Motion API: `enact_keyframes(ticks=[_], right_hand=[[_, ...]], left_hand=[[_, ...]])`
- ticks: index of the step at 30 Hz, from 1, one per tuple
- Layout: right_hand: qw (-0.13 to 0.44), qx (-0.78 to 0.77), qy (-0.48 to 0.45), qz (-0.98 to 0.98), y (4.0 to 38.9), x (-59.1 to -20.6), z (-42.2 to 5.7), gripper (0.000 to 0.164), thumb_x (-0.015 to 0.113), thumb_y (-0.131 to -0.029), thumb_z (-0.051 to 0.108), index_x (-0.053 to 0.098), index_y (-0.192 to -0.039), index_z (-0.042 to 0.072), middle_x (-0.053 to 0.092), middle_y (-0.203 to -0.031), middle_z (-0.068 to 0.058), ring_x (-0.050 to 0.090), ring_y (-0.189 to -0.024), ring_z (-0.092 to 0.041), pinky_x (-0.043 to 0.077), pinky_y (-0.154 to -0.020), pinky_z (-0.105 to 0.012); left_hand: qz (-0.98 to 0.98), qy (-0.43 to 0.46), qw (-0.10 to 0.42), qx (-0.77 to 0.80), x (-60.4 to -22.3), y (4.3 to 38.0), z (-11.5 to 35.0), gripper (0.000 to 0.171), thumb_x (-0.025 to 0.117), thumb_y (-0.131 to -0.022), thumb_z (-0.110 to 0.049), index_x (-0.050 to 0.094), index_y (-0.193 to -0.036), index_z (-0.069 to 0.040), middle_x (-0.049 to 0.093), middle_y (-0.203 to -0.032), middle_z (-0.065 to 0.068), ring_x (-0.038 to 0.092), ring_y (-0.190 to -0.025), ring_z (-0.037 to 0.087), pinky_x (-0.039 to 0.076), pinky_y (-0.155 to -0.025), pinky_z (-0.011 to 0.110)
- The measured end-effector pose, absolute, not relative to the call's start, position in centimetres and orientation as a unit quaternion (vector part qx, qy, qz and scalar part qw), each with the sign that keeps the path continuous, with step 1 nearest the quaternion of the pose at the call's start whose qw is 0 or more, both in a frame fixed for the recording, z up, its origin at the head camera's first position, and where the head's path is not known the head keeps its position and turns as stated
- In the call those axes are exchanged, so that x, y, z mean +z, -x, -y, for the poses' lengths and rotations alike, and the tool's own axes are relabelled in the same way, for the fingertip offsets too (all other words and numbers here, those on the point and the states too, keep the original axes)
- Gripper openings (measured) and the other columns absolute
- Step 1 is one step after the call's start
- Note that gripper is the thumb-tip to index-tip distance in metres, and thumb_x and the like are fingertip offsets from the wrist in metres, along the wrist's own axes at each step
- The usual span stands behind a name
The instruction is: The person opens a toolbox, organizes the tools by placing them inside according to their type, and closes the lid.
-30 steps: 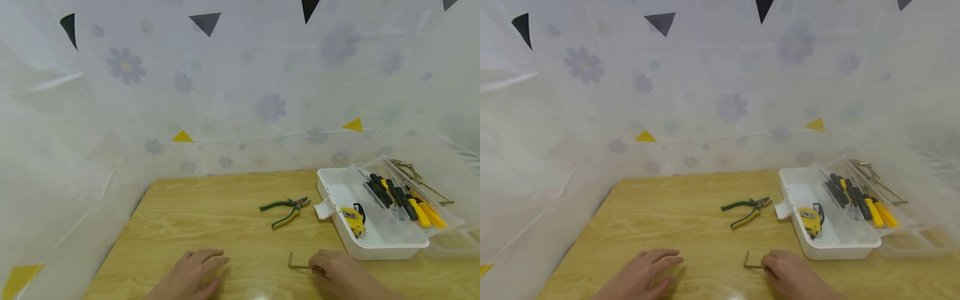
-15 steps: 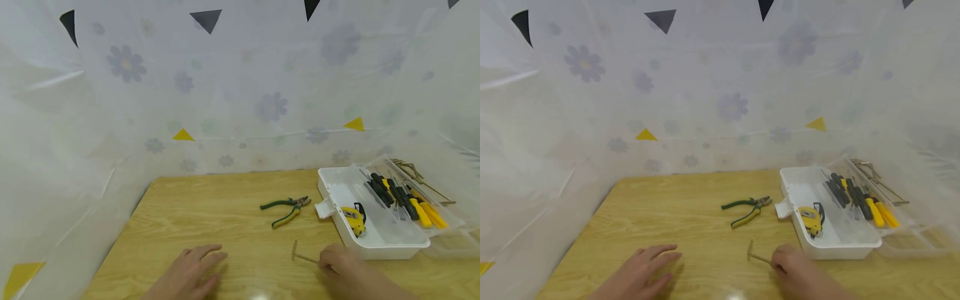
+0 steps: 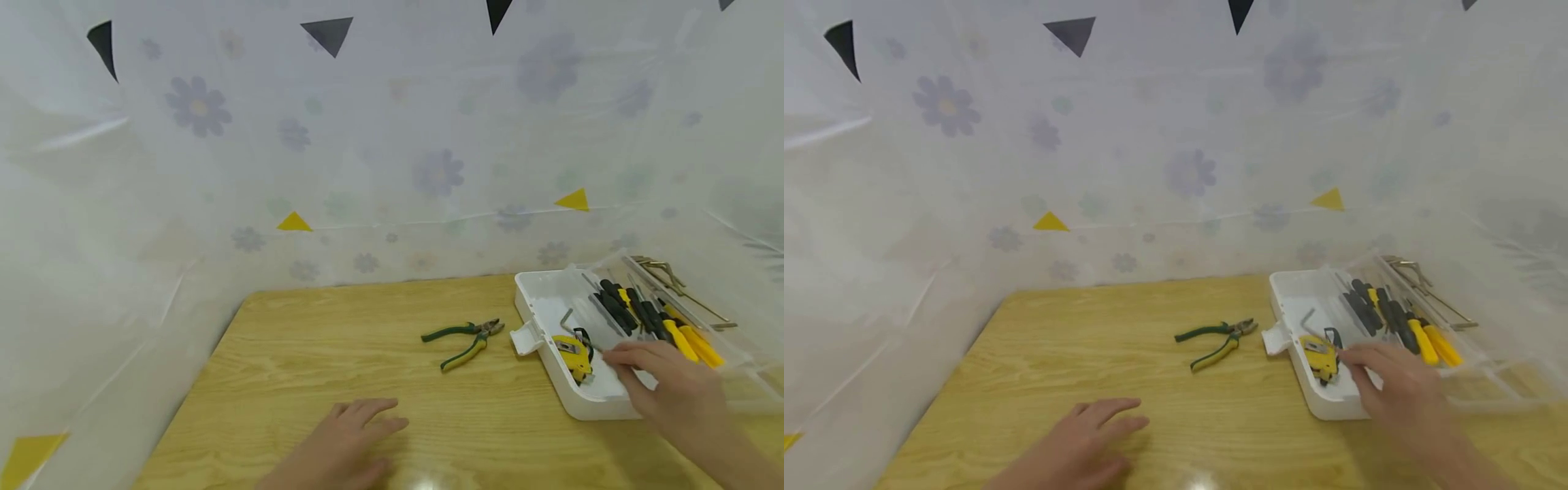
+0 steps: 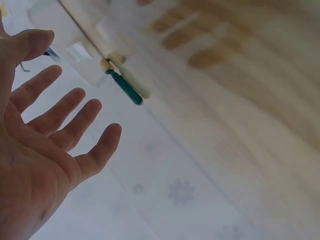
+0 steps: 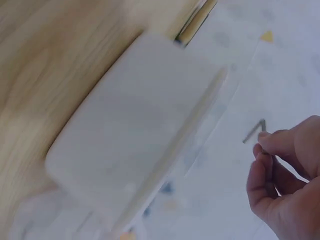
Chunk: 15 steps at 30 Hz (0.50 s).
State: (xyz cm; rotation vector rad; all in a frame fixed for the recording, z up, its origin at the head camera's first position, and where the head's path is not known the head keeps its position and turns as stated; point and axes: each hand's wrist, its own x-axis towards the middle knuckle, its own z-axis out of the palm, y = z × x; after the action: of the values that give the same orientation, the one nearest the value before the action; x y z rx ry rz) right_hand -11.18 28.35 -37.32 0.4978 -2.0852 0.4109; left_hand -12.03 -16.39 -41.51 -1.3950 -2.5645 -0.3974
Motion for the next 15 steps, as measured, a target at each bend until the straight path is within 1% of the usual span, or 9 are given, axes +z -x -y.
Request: enact_keyframes(ticks=[1, 4, 6, 7, 8, 9, 11, 13, 15], right_hand=[[0.464, 0.16, -0.19, 0.85, 11.2, -37.1, -29.1, 0.07, 0.038, -0.105, 0.058, 0.077, -0.076, 0.007, 0.073, -0.076, -0.009, 0.043, -0.098, 0.029, 0.042, -0.075, 0.0], [0.461, 0.138, -0.138, 0.866, 11.2, -36.4, -31.2, 0.039, 0.06, -0.1, 0.03, 0.077, -0.081, 0.001, 0.074, -0.078, -0.015, 0.04, -0.097, 0.029, 0.038, -0.072, -0.001], [0.449, 0.137, -0.109, 0.876, 11.3, -35.9, -32.6, 0.013, 0.067, -0.09, 0.001, 0.076, -0.082, -0.004, 0.073, -0.079, -0.023, 0.034, -0.094, 0.031, 0.036, -0.069, -0.004], [0.447, 0.144, -0.1, 0.877, 11.4, -35.6, -33.2, 0.008, 0.069, -0.08, -0.013, 0.074, -0.082, -0.007, 0.071, -0.079, -0.026, 0.033, -0.092, 0.032, 0.033, -0.07, -0.002], [0.444, 0.143, -0.088, 0.88, 11.5, -35.4, -33.9, 0.02, 0.068, -0.07, -0.025, 0.073, -0.082, -0.01, 0.07, -0.078, -0.029, 0.03, -0.09, 0.034, 0.033, -0.067, -0.003], [0.446, 0.147, -0.081, 0.879, 11.6, -35.2, -34.5, 0.022, 0.067, -0.069, -0.028, 0.072, -0.083, -0.012, 0.068, -0.078, -0.032, 0.022, -0.093, 0.037, 0.032, -0.065, -0.004], [0.446, 0.156, -0.07, 0.878, 11.9, -35.0, -35.6, 0.026, 0.066, -0.064, -0.036, 0.07, -0.081, -0.017, 0.066, -0.077, -0.035, 0.021, -0.089, 0.037, 0.029, -0.066, -0.001], [0.459, 0.166, -0.065, 0.87, 12.3, -35.1, -36.8, 0.023, 0.064, -0.065, -0.037, 0.068, -0.08, -0.019, 0.071, -0.069, -0.002, 0.023, -0.086, 0.038, 0.027, -0.067, 0.002], [0.462, 0.179, -0.056, 0.867, 12.7, -35.6, -38.1, 0.022, 0.062, -0.067, -0.038, 0.067, -0.08, -0.021, 0.06, -0.072, 0.031, 0.024, -0.084, 0.037, 0.027, -0.066, 0.003]], left_hand=[[0.864, 0.478, 0.087, -0.134, -41.5, 12.0, 16.0, 0.048, 0.069, -0.098, -0.031, 0.057, -0.144, -0.024, 0.058, -0.148, 0.005, 0.062, -0.125, 0.022, 0.055, -0.086, 0.045], [0.856, 0.497, 0.053, -0.133, -41.5, 11.9, 15.1, 0.046, 0.064, -0.102, -0.032, 0.055, -0.146, -0.023, 0.056, -0.149, 0.006, 0.061, -0.126, 0.022, 0.054, -0.088, 0.041], [0.85, 0.511, 0.039, -0.126, -41.5, 11.9, 14.6, 0.043, 0.059, -0.105, -0.033, 0.055, -0.146, -0.024, 0.056, -0.148, 0.005, 0.061, -0.126, 0.021, 0.053, -0.087, 0.038], [0.846, 0.517, 0.035, -0.122, -41.4, 11.8, 14.3, 0.042, 0.056, -0.106, -0.034, 0.054, -0.146, -0.024, 0.056, -0.148, 0.005, 0.06, -0.126, 0.02, 0.053, -0.086, 0.036], [0.843, 0.523, 0.034, -0.119, -41.4, 11.7, 14.2, 0.041, 0.055, -0.106, -0.034, 0.055, -0.146, -0.023, 0.057, -0.147, 0.005, 0.061, -0.126, 0.02, 0.053, -0.086, 0.035], [0.84, 0.529, 0.037, -0.118, -41.4, 11.7, 14.0, 0.041, 0.055, -0.106, -0.035, 0.055, -0.145, -0.023, 0.057, -0.147, 0.005, 0.061, -0.126, 0.019, 0.053, -0.085, 0.034], [0.834, 0.538, 0.05, -0.114, -41.4, 11.5, 13.7, 0.041, 0.055, -0.106, -0.037, 0.056, -0.144, -0.023, 0.058, -0.146, 0.004, 0.061, -0.126, 0.018, 0.053, -0.085, 0.032], [0.831, 0.542, 0.059, -0.111, -41.5, 11.4, 13.6, 0.041, 0.056, -0.106, -0.037, 0.056, -0.144, -0.023, 0.058, -0.146, 0.004, 0.061, -0.126, 0.017, 0.053, -0.085, 0.031], [0.83, 0.543, 0.069, -0.105, -41.5, 11.4, 13.5, 0.041, 0.057, -0.105, -0.037, 0.056, -0.144, -0.023, 0.058, -0.145, 0.003, 0.061, -0.126, 0.016, 0.053, -0.085, 0.031]])
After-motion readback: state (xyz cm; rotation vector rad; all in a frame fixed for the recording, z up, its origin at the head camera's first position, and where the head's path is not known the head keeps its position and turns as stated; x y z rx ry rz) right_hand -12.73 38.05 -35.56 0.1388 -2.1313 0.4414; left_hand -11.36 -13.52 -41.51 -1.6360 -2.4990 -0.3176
